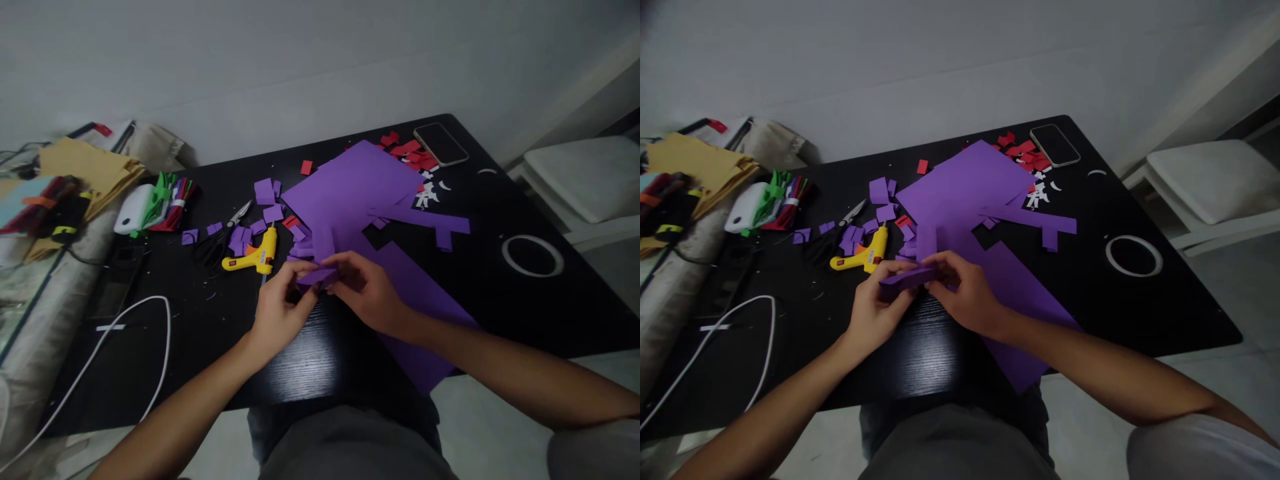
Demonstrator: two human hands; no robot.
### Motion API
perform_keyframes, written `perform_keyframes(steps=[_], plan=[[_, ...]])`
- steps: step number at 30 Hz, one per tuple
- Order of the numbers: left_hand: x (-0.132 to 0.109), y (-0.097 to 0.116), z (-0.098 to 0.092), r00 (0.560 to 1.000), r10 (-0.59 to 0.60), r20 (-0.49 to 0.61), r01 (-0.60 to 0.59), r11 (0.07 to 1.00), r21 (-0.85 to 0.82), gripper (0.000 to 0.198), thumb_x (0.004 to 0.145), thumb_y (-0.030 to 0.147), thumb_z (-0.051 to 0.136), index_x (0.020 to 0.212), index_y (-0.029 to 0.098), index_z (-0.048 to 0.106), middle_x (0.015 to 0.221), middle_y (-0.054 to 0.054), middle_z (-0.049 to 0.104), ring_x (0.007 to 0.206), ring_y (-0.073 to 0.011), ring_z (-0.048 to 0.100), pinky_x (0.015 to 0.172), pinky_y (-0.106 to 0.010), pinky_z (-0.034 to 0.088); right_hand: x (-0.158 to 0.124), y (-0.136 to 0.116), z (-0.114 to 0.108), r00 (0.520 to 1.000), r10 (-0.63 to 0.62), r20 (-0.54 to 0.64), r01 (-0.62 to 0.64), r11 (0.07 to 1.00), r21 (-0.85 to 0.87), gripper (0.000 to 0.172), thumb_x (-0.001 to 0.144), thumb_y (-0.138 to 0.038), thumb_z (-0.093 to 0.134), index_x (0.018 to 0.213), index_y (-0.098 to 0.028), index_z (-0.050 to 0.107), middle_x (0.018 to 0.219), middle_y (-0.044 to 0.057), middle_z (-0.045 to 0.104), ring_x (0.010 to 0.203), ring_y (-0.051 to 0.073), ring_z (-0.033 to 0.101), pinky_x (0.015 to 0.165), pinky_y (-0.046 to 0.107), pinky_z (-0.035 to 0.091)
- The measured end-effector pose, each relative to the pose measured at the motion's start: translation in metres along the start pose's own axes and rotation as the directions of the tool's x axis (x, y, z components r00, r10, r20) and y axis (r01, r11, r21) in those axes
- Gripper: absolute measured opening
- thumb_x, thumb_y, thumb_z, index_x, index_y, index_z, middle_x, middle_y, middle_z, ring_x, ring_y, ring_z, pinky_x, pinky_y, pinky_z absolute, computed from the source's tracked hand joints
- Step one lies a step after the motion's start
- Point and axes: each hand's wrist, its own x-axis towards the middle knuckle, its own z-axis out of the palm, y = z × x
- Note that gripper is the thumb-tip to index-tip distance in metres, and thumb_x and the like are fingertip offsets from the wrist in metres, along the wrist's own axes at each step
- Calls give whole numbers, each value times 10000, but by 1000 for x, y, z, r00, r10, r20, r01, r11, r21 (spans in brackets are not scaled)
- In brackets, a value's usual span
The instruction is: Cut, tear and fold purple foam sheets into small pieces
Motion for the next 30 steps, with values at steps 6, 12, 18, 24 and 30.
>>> perform_keyframes(steps=[6, 12, 18, 24, 30], plan=[[-3, 0, 4, 998, 25, 53, -26, 999, 32, 349, 872, 150, 680, 1208, 196, 598, 1040, -54, 711, 909, -179, 699, 804, -289, 559, -1, 6, 2, 1000, 0, -32, 2, 999, 47, 364, 824, -176, 756, 1137, -244, 581, 949, 12, 742, 872, 168, 743, 812, 323, 589], [-4, -2, 5, 999, 38, -2, -38, 998, 51, 271, 899, 122, 620, 1159, 200, 612, 1002, -43, 699, 897, -172, 681, 794, -284, 536, -2, 5, 2, 1000, 31, -3, -31, 998, 53, 367, 835, -188, 754, 1144, -249, 566, 893, -9, 734, 810, 154, 724, 791, 319, 578], [-2, 1, 3, 999, -9, -33, 8, 1000, -22, 263, 852, 87, 649, 1086, 203, 623, 941, -17, 722, 827, -155, 697, 758, -267, 540, -5, -1, 0, 998, 0, 68, -2, 1000, 24, 249, 887, -252, 737, 1113, -242, 634, 906, 9, 730, 811, 154, 712, 785, 315, 576], [1, 7, 2, 995, -25, -92, 16, 996, -90, 140, 868, 127, 678, 979, 198, 630, 824, 10, 716, 710, -116, 677, 659, -224, 541, 0, -2, -5, 986, 84, 141, -112, 972, 205, 223, 862, -293, 785, 1050, -222, 688, 864, 15, 745, 796, 160, 726, 786, 323, 608], [1, 3, 1, 998, -24, -64, 10, 978, -208, 158, 912, 171, 695, 1068, 185, 670, 873, -14, 729, 712, -98, 673, 635, -197, 545, 10, -3, -11, 927, 274, 255, -366, 811, 457, 241, 765, -251, 855, 955, -203, 715, 865, 8, 765, 755, 157, 745, 735, 308, 633]])
